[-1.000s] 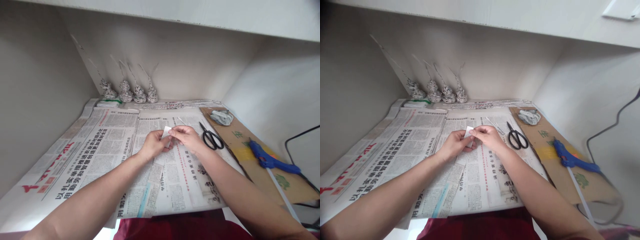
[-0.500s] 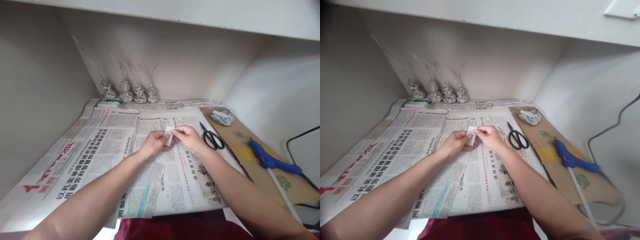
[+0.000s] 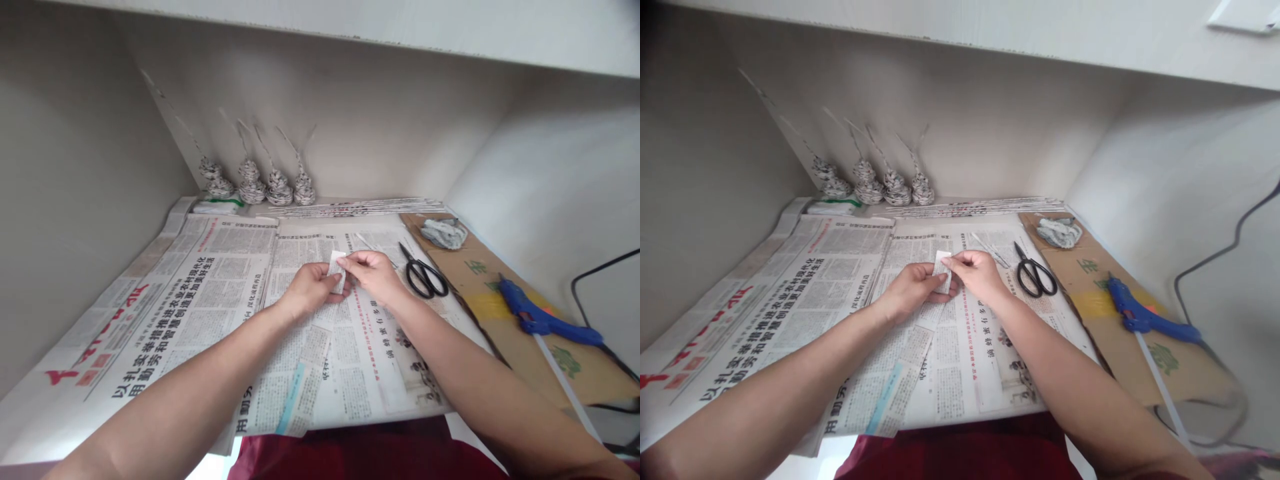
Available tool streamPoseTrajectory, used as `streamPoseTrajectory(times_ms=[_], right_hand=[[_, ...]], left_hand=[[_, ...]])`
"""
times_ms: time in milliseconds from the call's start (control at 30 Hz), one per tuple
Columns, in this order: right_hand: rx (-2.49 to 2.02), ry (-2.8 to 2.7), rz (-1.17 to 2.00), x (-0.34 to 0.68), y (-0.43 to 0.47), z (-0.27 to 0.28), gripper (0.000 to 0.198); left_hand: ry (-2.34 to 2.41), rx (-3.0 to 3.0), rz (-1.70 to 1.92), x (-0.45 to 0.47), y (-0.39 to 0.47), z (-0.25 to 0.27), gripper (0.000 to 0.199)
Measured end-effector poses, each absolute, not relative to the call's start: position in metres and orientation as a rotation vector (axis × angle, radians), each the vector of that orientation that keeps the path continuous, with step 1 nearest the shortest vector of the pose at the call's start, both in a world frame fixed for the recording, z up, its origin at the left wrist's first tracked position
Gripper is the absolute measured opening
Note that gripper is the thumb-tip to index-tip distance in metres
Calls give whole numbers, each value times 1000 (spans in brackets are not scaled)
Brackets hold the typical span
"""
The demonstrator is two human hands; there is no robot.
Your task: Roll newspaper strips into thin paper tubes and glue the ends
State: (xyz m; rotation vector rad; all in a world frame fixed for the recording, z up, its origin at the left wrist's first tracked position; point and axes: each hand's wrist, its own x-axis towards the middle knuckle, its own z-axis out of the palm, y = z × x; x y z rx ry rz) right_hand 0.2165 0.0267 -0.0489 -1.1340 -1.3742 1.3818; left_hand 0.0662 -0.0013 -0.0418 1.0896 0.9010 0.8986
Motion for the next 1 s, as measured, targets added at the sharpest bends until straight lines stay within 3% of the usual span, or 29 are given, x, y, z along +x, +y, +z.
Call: streamPoseTrajectory(times_ms=[500, 1000], right_hand=[[-1121, -1553, 1359, 224, 24, -33, 24], [-1107, -1324, 1556, 224, 28, -40, 27]], left_hand=[[915, 1044, 890, 65, 1, -43, 12], [925, 1028, 887, 66, 0, -40, 18]])
